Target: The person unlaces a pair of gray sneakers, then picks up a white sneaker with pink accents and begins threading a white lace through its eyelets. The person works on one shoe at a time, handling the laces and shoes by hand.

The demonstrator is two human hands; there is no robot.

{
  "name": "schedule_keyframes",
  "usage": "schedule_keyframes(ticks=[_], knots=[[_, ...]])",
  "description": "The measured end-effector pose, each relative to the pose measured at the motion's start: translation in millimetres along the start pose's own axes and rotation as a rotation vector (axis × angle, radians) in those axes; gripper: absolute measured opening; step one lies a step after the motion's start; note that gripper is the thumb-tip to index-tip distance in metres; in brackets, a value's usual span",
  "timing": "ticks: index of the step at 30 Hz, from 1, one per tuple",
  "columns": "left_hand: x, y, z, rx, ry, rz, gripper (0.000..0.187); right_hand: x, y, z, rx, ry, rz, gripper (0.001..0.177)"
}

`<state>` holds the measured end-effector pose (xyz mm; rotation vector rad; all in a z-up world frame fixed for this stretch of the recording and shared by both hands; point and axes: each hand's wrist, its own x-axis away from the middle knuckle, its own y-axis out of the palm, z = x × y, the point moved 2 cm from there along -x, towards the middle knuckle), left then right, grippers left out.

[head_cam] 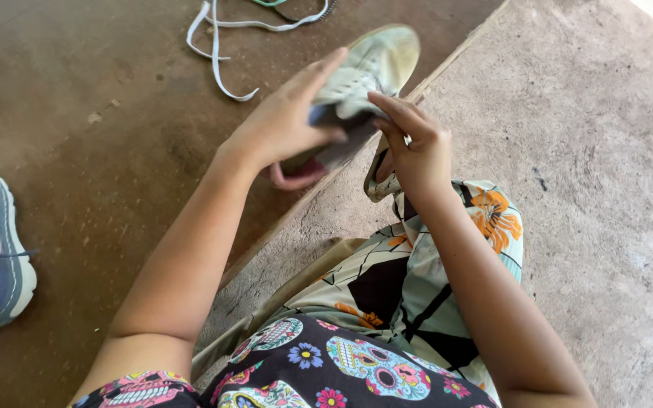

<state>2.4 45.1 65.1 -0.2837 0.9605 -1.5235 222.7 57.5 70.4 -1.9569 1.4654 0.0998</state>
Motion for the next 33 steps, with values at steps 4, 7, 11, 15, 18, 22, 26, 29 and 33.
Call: schedule_keyframes(ticks=[4, 7, 11, 15, 18, 22, 26, 29, 33], knots=[[6, -9, -8, -0.071, -0.264, 0.15, 0.057, -9, 9, -11, -0.076, -0.032, -0.107, 0.032], [4, -18, -12, -0.096, -0.118, 0.204, 0.045, -5, 23, -20, 0.059, -0.21, -0.155, 0.031], [5, -30, -17, 0.005, -0.309, 0.07, 0.036, -2, 27, -14, 0.109, -0.29, -0.217, 0.024], [-4, -24, -2, -0.133, -0.395, 0.066, 0.034, -10, 31, -6, 0.173, -0.308, -0.358, 0.029], [-16, 2, 23, -0.149, 0.041, 0.235, 0.03, -12, 48, -2, 0.268, -0.315, -0.413, 0.036], [-17, 33, 27, 0.202, -0.132, -0.138, 0.044, 4, 52, 5, 0.126, -0.391, -0.325, 0.026], [-5, 32, 20, -0.1, -0.028, -0.145, 0.061, 12, 14, 28, -0.32, 0.004, -0.191, 0.019], [2, 42, 17, -0.229, -0.148, -0.249, 0.083, 5, 4, 45, -0.08, 0.149, -0.024, 0.029], [7, 36, 18, -0.33, -0.197, -0.342, 0.086, 6, 35, 55, 0.219, -0.105, -0.278, 0.07]])
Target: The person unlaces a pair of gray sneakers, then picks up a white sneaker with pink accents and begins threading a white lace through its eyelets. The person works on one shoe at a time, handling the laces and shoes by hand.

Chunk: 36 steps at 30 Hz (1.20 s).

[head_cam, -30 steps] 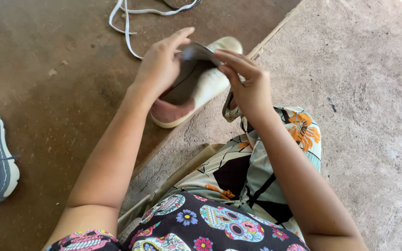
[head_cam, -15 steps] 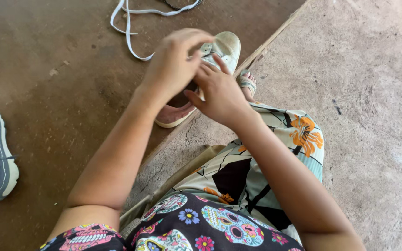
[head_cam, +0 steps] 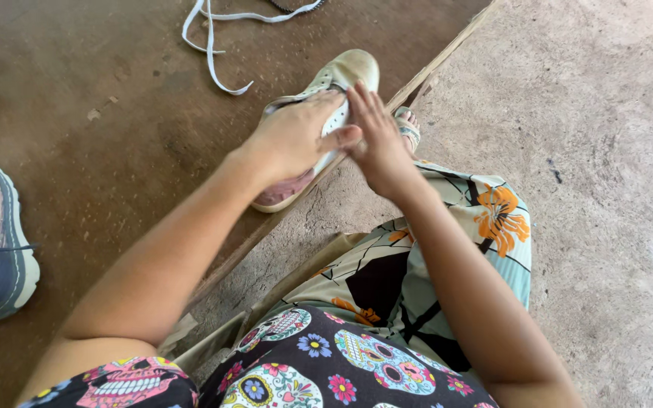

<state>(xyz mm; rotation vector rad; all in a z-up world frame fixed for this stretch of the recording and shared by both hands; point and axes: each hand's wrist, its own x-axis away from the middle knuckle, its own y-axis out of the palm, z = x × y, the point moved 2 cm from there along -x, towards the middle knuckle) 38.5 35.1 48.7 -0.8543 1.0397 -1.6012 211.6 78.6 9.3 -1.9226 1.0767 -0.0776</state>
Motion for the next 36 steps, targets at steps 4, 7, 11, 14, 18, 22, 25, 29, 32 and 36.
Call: schedule_keyframes(ticks=[4, 7, 11, 14, 18, 22, 25, 29, 32, 36], knots=[[12, -25, -21, 0.348, 0.068, -0.049, 0.077, -3, 8, 16, 0.089, 0.194, -0.15, 0.092], [25, -28, -26, 0.271, 0.195, -0.003, 0.07, -1, 5, 8, 0.094, 0.386, -0.231, 0.095], [36, -18, -22, 0.262, 0.166, 0.108, 0.058, 14, 19, -43, -0.128, 0.1, 0.066, 0.098], [39, -15, -25, 0.396, 0.181, 0.181, 0.052, 22, 43, -69, -0.209, 0.029, 0.103, 0.103], [42, -13, -36, 0.362, 0.238, 0.225, 0.048, 19, 50, -73, -0.212, -0.031, 0.188, 0.085], [33, -2, -46, -0.009, 0.16, 0.045, 0.031, 10, 48, -71, -0.391, 0.107, 0.188, 0.084], [32, 3, -45, -0.096, 0.157, 0.015, 0.022, 9, 49, -66, -0.397, 0.195, 0.098, 0.081], [39, -6, -26, -0.016, 0.04, -0.04, 0.029, 8, 50, -44, -0.321, 0.075, 0.029, 0.074], [52, -11, 9, -0.127, -0.072, -0.132, 0.041, 15, 62, -17, -0.483, 0.324, -0.046, 0.069], [57, -39, 61, -0.202, -0.074, -0.018, 0.064, 18, 64, 16, -0.76, 0.264, 0.018, 0.058]])
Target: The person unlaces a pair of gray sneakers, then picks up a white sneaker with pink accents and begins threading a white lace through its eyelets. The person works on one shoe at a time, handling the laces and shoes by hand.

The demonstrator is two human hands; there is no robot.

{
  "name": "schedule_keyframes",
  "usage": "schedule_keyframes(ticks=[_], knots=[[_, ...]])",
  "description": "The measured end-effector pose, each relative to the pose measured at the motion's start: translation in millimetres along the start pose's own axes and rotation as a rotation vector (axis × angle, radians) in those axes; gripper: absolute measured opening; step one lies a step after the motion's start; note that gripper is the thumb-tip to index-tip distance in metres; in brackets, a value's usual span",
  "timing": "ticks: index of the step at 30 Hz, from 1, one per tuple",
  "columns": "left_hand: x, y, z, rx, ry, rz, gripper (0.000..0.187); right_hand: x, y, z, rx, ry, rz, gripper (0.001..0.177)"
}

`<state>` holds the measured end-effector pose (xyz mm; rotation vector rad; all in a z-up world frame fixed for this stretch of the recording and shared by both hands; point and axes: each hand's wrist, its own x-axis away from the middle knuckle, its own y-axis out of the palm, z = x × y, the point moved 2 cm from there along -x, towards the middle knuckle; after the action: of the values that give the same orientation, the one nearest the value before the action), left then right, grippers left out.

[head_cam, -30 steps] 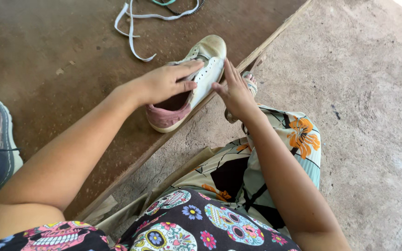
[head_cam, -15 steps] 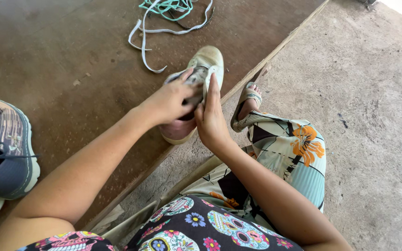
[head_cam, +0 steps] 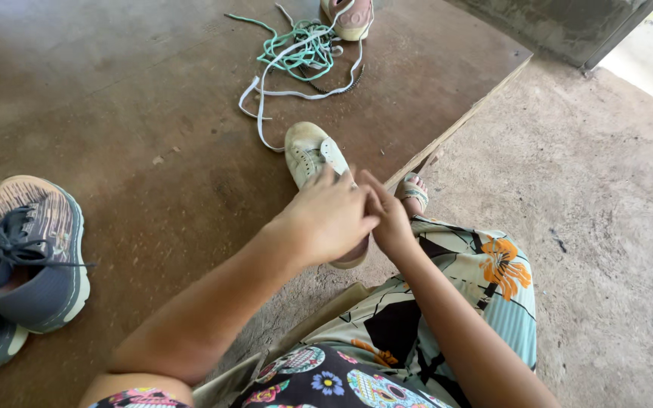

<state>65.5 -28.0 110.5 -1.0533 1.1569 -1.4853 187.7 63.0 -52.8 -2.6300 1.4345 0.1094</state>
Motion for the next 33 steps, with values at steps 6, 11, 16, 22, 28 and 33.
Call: schedule_keyframes(ticks=[6, 11, 16, 22, 28, 33], knots=[[-11, -24, 36, -0.015, -0.112, 0.331, 0.085, 11, 1, 11, 0.37, -0.227, -0.002, 0.058], [-23, 26, -22, 0.32, -0.495, -0.078, 0.076, 25, 18, -2, -0.247, 0.22, 0.087, 0.055], [-53, 46, -35, 0.299, -0.385, -0.001, 0.062, 8, 31, -31, 0.101, 0.273, 0.142, 0.054], [-62, 3, -31, 0.167, -0.38, -0.056, 0.071, -9, -16, -41, -0.098, 0.33, 0.243, 0.05], [-86, 18, 74, 0.438, 0.389, 0.62, 0.038, 9, -79, -91, -0.42, 0.025, 0.27, 0.046], [-120, 18, 61, -0.026, 0.416, 0.764, 0.075, 38, -91, -202, -0.579, 0.157, 0.373, 0.07]])
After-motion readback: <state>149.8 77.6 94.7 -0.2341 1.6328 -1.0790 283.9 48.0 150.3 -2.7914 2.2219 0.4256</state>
